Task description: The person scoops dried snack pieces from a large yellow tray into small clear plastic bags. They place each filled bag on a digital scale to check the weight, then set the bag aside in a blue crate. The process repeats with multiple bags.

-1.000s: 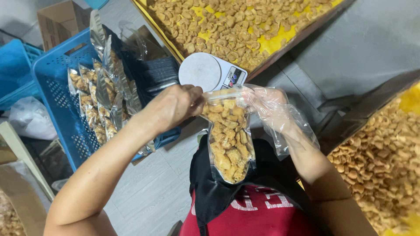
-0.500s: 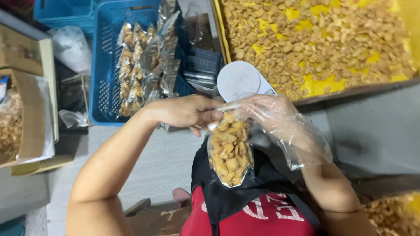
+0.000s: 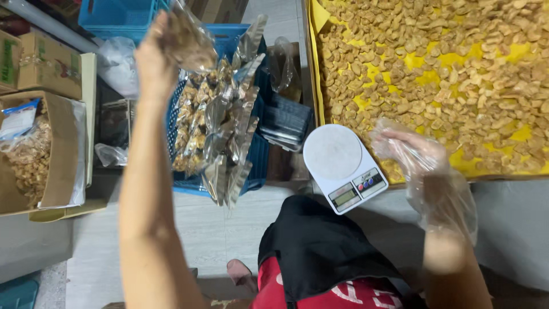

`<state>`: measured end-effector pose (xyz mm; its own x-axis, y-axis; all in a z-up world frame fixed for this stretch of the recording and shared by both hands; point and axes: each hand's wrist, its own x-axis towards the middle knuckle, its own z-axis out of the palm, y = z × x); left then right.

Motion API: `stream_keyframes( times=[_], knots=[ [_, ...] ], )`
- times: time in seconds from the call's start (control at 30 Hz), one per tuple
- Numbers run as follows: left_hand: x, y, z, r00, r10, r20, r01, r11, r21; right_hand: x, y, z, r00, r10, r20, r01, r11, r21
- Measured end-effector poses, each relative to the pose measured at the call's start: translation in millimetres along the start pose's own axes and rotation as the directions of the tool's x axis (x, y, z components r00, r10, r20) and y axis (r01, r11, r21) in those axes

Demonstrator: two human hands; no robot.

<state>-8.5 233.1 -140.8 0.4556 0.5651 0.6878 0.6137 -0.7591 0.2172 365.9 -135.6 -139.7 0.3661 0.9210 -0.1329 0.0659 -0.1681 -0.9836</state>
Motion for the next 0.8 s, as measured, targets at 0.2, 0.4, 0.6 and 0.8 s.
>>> stream_keyframes(
  times=[0.2,0.4,0.6,0.8],
  knots=[
    [-80.0,-44.1,126.3,0.581,-0.752,0.31,0.778,0.625,0.057,22.7,36.5,-22.8,0.994,0.025,-0.111,-0.002,0.979,0.202],
    [-115.0,-26.3,157.7,0.689,-0.529,0.495,0.5,0.842,0.204,28.9,40.0,-29.2,0.881,0.373,-0.291,-0.332,0.926,0.181],
    [-111.4,23.7,86.8,0.833,-0.536,0.136,0.552,0.796,-0.247,35.2,44.0,-28.1,0.918,0.288,-0.271,-0.27,0.957,0.103],
    [-235.3,197.0,152.3,0.31,-0.583,0.751,0.827,-0.225,-0.516,28.2,55.6,-36.5,0.892,0.333,-0.305,-0.237,0.92,0.311]
  ],
)
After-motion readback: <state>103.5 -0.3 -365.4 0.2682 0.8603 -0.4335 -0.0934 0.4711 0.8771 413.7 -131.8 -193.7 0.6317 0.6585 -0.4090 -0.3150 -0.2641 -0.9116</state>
